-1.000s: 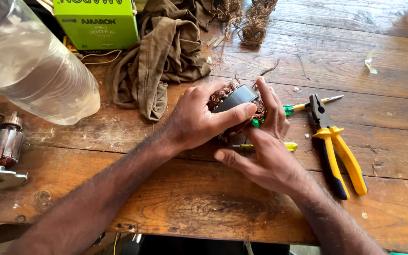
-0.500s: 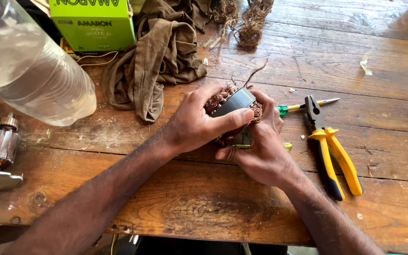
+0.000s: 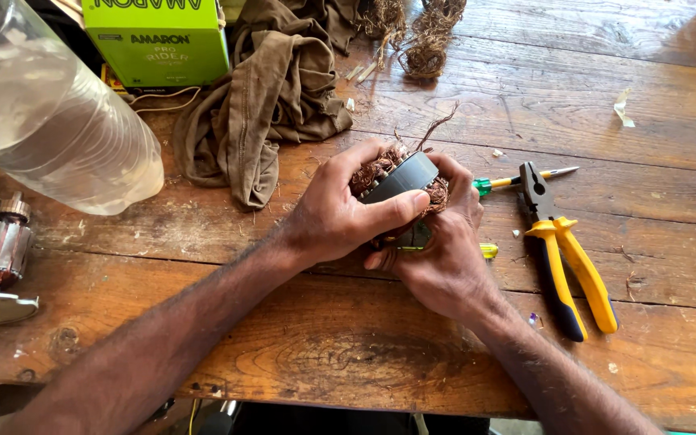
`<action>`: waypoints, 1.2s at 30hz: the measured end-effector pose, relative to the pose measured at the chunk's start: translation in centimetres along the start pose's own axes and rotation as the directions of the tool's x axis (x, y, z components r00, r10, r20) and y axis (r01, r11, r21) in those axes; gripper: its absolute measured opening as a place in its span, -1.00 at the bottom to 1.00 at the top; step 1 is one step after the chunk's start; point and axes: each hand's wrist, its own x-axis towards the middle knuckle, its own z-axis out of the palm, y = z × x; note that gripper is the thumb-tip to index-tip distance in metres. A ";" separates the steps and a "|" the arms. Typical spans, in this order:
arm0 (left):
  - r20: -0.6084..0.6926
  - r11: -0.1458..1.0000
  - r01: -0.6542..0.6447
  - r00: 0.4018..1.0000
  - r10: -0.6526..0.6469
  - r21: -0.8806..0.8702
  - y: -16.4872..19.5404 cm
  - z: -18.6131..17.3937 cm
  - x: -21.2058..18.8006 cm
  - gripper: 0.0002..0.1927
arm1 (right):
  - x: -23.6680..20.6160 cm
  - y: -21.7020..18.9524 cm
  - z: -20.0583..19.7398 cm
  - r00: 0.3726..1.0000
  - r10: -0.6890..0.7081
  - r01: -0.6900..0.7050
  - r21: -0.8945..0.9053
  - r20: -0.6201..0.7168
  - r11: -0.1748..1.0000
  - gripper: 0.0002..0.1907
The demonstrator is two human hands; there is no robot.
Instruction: The person works on an electric motor stator on a wooden workbench, holding the wound copper coil assembly and pressing and seating a gray cylindrical bearing or housing ring around it by hand. They rotate the assembly, reposition it repeatedly, and at times use a screwdriver to lever and adjust the ring into place.
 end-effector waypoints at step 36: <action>0.042 0.998 -0.023 0.999 0.025 -0.054 -0.6 -0.4 0.3 -0.42 | 0.4 0.7 -0.1 0.998 -0.060 0.061 -0.060 0.024 0.996 -0.23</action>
